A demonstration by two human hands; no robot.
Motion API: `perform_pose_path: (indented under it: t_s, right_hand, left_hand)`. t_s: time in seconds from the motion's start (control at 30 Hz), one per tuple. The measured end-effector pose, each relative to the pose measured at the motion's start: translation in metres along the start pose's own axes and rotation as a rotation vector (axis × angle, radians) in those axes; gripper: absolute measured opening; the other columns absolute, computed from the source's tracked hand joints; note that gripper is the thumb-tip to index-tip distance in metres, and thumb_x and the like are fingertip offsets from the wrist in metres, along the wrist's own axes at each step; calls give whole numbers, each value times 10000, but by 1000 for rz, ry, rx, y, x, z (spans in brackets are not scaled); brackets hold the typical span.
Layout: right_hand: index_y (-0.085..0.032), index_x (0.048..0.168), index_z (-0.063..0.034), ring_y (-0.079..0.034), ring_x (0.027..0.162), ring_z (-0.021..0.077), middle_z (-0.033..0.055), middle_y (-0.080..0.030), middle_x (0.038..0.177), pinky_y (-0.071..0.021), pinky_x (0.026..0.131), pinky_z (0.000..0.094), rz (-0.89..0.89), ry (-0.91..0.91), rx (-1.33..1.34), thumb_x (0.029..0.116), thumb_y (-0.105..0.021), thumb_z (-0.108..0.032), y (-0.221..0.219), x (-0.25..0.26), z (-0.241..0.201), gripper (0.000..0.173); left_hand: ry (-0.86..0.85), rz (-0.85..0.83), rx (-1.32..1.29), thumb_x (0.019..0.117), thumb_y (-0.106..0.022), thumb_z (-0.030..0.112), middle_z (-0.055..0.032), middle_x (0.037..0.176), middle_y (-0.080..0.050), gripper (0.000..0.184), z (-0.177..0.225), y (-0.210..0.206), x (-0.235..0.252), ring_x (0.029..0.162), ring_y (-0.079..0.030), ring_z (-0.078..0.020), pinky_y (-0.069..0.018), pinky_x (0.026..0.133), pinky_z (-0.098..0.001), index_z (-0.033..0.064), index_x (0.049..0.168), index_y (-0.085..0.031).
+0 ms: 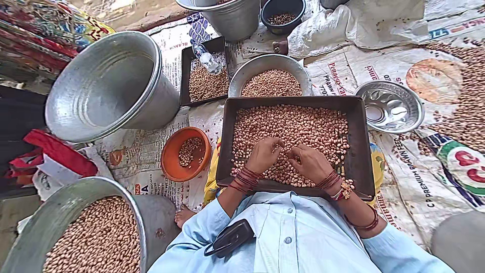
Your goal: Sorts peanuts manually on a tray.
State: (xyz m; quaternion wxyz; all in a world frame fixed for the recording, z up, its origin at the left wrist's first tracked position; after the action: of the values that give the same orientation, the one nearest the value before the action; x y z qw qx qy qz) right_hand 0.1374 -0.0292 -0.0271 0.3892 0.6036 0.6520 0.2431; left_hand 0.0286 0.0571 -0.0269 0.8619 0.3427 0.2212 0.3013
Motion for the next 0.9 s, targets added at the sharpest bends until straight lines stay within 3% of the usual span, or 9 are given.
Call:
perform_pose_path:
  t_s: [0.07, 0.17, 0.3, 0.37, 0.43, 0.63, 0.73, 0.83, 0.9]
  right_hand:
    - [-730, 1071, -2, -651, 826, 325, 184, -683, 931, -520, 758, 503, 85, 16, 111, 952, -651, -191, 10, -5, 10, 237]
    - [-745, 1041, -34, -582, 709, 231, 126, -675, 847, -486, 691, 424, 217, 18, 151, 949, -656, -191, 24, -13, 25, 203]
    - [-771, 1027, -45, -656, 729, 308, 165, -694, 850, -535, 681, 484, 288, 111, 83, 942, -657, -176, 23, -19, 14, 194]
    - [-773, 1035, -42, -705, 780, 371, 198, -704, 888, -562, 678, 533, 283, 145, 27, 946, -660, -160, 14, -18, 2, 186]
    - [-771, 1062, -39, -718, 780, 396, 217, -709, 922, -566, 647, 538, 269, 155, -62, 953, -661, -165, 5, -13, -6, 199]
    - [-715, 1135, 8, -708, 932, 434, 257, -688, 1085, -553, 755, 570, 29, 43, -143, 986, -625, -144, -9, 0, -10, 231]
    - [-735, 1083, -5, -675, 830, 335, 190, -691, 942, -537, 742, 505, 108, 43, 81, 964, -663, -223, 8, -4, 3, 258]
    - [-685, 1026, -78, -457, 624, 15, -40, -547, 738, -388, 585, 209, 298, 18, 374, 935, -587, -247, 25, -16, 26, 216]
    - [-681, 1046, -68, -474, 633, 42, -10, -571, 776, -400, 583, 228, 282, 26, 362, 917, -554, -196, 24, -25, 27, 222]
  left_hand:
    - [-27, -27, 110, 996, -623, 144, -182, 1132, -729, 247, 9, -9, 2, 1036, -707, -343, -540, 933, -526, 40, 1195, -726]
    - [-50, -14, 164, 1008, -607, 145, -204, 1148, -719, 242, 13, -15, 3, 1065, -702, -376, -539, 936, -536, 2, 1167, -721]
    - [38, -1, 69, 994, -650, 191, -148, 990, -733, 216, 0, -1, 4, 904, -686, -288, -538, 872, -483, 31, 1097, -751]
    - [65, 41, -113, 969, -683, 189, -25, 759, -630, 170, -13, 7, 3, 664, -525, -108, -462, 681, -309, 47, 1036, -746]
    - [100, 9, -386, 969, -594, 123, 27, 780, -603, 148, -24, 8, -2, 618, -516, -5, -461, 620, -203, 20, 1048, -665]
    - [-12, -112, -128, 957, -566, 109, -24, 730, -576, 242, -9, -15, -17, 633, -482, -117, -439, 639, -308, 47, 1137, -715]
    - [-71, -114, 33, 983, -593, 97, -173, 1062, -733, 246, 1, -25, -19, 963, -698, -312, -540, 914, -487, 46, 1176, -735]
    - [-116, -102, 68, 969, -596, 65, -201, 1079, -718, 236, 6, -27, -18, 984, -696, -358, -538, 900, -527, 42, 1157, -738]
    - [-129, -106, 103, 970, -589, 75, -194, 1073, -718, 239, 7, -27, -18, 972, -702, -357, -547, 871, -522, 57, 1155, -740]
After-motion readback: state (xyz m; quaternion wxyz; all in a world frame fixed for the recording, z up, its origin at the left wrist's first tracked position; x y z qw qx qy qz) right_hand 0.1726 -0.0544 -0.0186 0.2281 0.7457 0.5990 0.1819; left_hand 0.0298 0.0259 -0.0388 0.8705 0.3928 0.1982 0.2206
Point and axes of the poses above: each hand's wrist, its own x-axis towards the middle knuckle, its own y-axis out of the back of the hand, z = x × y, the point moved 8 cm from there along x, towards the middle knuckle
